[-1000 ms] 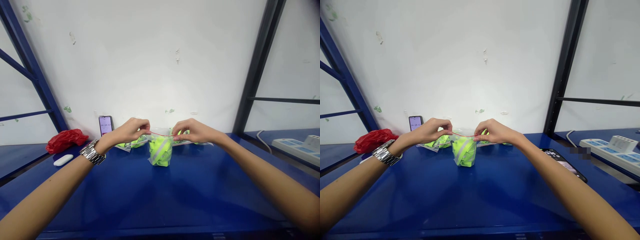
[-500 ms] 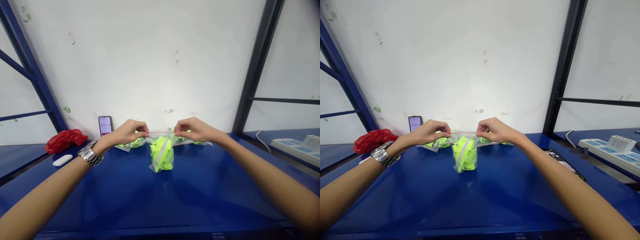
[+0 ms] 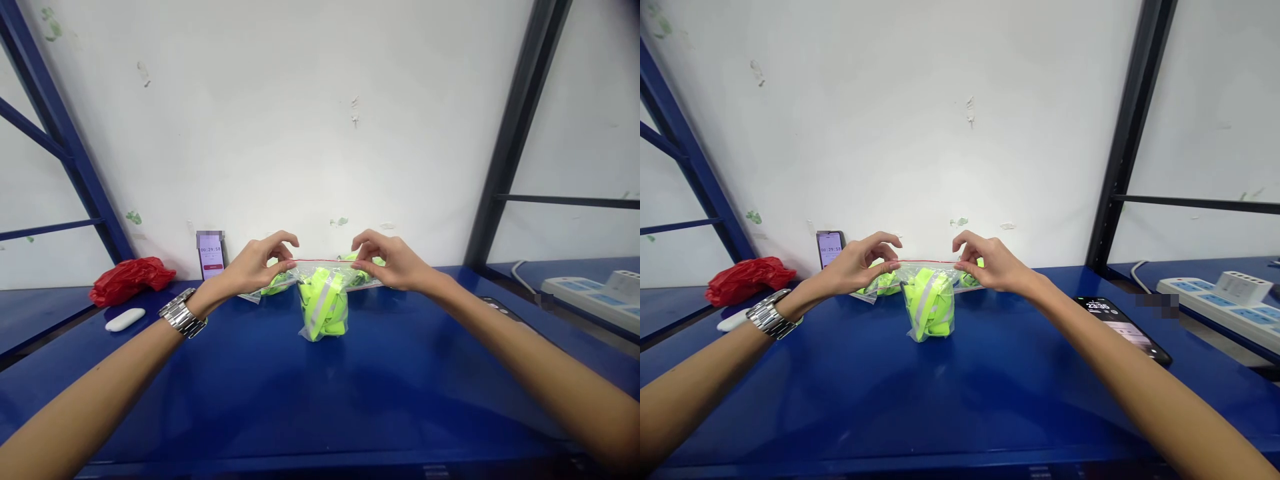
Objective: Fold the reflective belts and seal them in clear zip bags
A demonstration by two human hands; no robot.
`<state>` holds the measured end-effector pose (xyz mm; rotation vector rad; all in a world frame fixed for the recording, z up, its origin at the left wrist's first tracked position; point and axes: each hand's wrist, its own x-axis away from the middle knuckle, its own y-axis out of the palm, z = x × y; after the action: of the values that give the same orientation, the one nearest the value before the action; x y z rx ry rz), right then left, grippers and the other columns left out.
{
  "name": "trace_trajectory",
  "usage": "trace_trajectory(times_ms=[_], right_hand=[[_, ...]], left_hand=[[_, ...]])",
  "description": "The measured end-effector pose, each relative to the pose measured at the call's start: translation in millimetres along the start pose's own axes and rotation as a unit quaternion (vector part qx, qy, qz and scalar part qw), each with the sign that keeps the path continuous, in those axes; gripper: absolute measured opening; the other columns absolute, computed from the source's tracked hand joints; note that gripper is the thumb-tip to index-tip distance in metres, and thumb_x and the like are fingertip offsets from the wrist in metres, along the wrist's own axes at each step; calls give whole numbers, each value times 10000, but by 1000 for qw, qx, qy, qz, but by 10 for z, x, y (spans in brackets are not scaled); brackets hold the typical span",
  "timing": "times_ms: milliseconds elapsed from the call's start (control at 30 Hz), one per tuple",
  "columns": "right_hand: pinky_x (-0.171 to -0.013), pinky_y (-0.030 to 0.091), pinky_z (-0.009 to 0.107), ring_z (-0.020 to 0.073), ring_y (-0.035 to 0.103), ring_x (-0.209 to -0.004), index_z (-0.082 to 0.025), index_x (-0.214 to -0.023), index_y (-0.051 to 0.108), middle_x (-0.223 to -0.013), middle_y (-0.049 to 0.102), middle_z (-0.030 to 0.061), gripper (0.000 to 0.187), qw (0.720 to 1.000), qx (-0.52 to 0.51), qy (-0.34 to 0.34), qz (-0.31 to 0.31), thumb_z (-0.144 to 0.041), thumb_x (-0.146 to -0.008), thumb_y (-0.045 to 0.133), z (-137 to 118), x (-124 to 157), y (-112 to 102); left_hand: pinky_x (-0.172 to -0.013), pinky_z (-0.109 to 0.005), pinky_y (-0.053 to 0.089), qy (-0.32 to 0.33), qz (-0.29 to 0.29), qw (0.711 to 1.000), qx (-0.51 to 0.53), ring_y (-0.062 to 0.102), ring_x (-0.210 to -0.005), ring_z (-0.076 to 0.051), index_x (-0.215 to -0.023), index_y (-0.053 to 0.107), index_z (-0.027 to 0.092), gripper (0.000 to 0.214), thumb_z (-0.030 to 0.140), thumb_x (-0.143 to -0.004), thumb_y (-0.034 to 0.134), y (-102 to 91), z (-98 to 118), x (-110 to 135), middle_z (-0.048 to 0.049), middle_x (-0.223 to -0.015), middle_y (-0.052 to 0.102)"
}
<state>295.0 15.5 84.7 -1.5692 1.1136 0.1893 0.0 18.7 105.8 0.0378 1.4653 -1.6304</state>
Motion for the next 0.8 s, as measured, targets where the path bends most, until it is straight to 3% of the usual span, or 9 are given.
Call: trace_trajectory(times_ms=[300,500,633,800], right_hand=[[-611,430,275,130,544,-631,-213,-831,415,-699,558,-15,180,998,31,-13,55,-156,-781,578,-50,19,82],[-615,448,275,145,580,-638,-185,-1024,555,-688,625,3,204,999,-7,28,-27,-220,-823,569,-46,14,67],[-593,440,272,142,565,-617,-160,-953,661,-690,646,29,202,996,6,42,-76,-307,-853,564,-87,-14,27],[-588,431,264,138,552,-614,-148,-845,669,-701,655,46,188,994,18,51,-98,-307,-856,569,-144,-53,9]], left_hand=[[-616,-247,453,19,15,1000,-19,603,-672,-123,-1114,422,225,305,252,-854,581,72,23,17,11,-759,658],[-654,-269,478,-3,-53,998,29,605,-704,-139,-1223,472,182,386,319,-873,561,42,28,-4,-22,-779,649],[-609,-254,451,4,-94,996,5,573,-656,-128,-1016,638,165,275,389,-887,547,23,60,-68,-26,-740,642],[-592,-232,419,32,-91,994,-41,544,-648,-117,-869,653,170,206,345,-888,546,27,99,-111,-19,-740,632]])
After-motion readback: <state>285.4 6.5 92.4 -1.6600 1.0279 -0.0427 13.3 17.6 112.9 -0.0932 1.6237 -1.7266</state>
